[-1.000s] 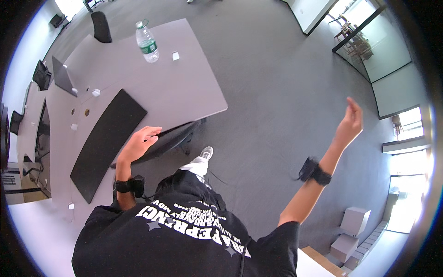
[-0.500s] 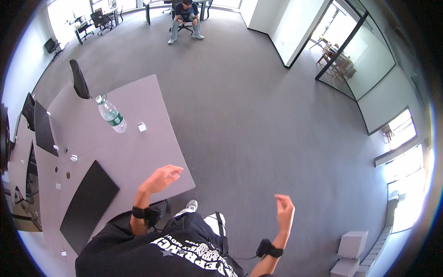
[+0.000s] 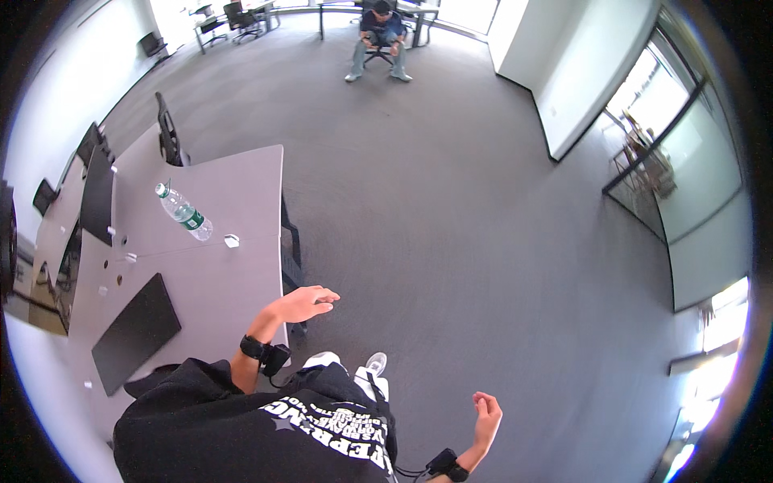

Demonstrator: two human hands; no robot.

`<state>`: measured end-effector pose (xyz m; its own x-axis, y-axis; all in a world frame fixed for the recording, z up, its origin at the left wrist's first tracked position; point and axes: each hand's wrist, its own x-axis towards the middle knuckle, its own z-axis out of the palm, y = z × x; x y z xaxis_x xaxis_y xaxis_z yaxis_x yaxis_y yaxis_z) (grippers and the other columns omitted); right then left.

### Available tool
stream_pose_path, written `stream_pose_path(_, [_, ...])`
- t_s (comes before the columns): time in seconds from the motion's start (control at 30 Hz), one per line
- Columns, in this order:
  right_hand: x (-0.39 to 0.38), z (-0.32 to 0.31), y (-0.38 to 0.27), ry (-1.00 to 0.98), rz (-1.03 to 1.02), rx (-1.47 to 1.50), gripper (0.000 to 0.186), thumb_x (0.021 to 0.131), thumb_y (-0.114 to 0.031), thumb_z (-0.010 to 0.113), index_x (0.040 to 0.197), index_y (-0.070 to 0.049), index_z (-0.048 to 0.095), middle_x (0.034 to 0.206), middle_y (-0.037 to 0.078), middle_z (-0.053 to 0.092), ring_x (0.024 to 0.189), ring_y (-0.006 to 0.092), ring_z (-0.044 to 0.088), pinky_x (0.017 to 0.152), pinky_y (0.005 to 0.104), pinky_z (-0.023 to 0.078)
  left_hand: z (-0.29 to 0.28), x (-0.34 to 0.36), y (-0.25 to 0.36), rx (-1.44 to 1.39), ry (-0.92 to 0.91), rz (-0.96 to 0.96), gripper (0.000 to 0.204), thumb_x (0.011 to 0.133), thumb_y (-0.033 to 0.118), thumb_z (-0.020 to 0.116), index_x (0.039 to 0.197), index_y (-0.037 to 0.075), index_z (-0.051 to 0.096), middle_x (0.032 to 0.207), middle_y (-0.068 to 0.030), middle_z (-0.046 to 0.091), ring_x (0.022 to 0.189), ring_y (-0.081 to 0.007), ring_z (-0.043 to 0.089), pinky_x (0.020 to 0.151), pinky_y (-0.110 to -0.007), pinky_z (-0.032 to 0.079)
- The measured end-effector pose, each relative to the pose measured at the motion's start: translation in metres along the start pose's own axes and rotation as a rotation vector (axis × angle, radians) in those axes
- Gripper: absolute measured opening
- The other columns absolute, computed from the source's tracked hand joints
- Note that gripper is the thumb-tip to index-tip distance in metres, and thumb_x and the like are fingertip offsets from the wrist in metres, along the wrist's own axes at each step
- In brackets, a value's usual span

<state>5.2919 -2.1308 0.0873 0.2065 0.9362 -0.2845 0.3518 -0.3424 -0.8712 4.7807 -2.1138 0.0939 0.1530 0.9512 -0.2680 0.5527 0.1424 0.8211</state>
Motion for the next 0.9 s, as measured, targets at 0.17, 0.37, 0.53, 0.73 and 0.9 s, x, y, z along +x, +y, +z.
stream_pose_path(0.17, [0.14, 0.033, -0.071, -0.23, -0.209, -0.104, 0.018, 0.091, -0.006, 0.049, 0.095, 0.002, 0.064, 0.086, 0.005, 0.065, 0.085, 0.0118, 0.06, 0.076, 0.0239, 0.047, -0.024, 0.012, -0.02, -0.154, 0.189, -0.202, 0.035, 0.093, 0.023, 0.052, 0.121, 0.001, 0.055, 0.117, -0.0137, 0.059, 0.109, -0.0233, 0.056, 0.094, -0.032, 0.043])
stream_pose_path(0.37, [0.239, 0.169, -0.156, -0.6, -0.386, -0.076, 0.018, 0.092, -0.009, 0.05, 0.097, 0.0, 0.065, 0.088, 0.006, 0.066, 0.085, 0.0128, 0.06, 0.079, 0.0253, 0.047, -0.052, 0.012, -0.085, -0.47, 0.538, -0.389, 0.032, 0.093, 0.021, 0.053, 0.119, 0.002, 0.056, 0.112, -0.0069, 0.061, 0.105, -0.0151, 0.055, 0.09, -0.028, 0.043])
stream_pose_path(0.53, [0.266, 0.279, -0.221, -0.974, -0.42, -0.223, 0.018, 0.092, -0.01, 0.053, 0.102, 0.002, 0.063, 0.093, 0.007, 0.066, 0.088, 0.0135, 0.061, 0.081, 0.0261, 0.047, -0.091, 0.051, -0.113, -0.629, 0.698, -0.523, 0.03, 0.092, 0.023, 0.054, 0.116, 0.006, 0.058, 0.104, -0.0018, 0.061, 0.091, -0.0087, 0.054, 0.076, -0.024, 0.043])
stream_pose_path(0.73, [0.342, 0.362, -0.289, -1.217, -0.39, -0.347, 0.021, 0.092, -0.011, 0.054, 0.106, 0.002, 0.061, 0.102, 0.009, 0.067, 0.095, 0.0155, 0.062, 0.084, 0.0277, 0.048, -0.175, 0.165, -0.15, -0.773, 0.785, -0.453, 0.03, 0.092, 0.021, 0.052, 0.114, 0.002, 0.059, 0.105, -0.0102, 0.064, 0.095, -0.0171, 0.059, 0.085, -0.03, 0.046])
stream_pose_path(0.9, [0.428, 0.407, -0.334, -1.06, -0.402, -0.314, 0.021, 0.092, -0.009, 0.051, 0.106, 0.003, 0.061, 0.098, 0.009, 0.066, 0.093, 0.0155, 0.061, 0.083, 0.0273, 0.048, -0.266, 0.274, -0.118, -0.48, 0.697, -0.406, 0.032, 0.092, 0.025, 0.051, 0.114, 0.003, 0.059, 0.11, -0.0135, 0.064, 0.104, -0.024, 0.059, 0.09, -0.034, 0.045])
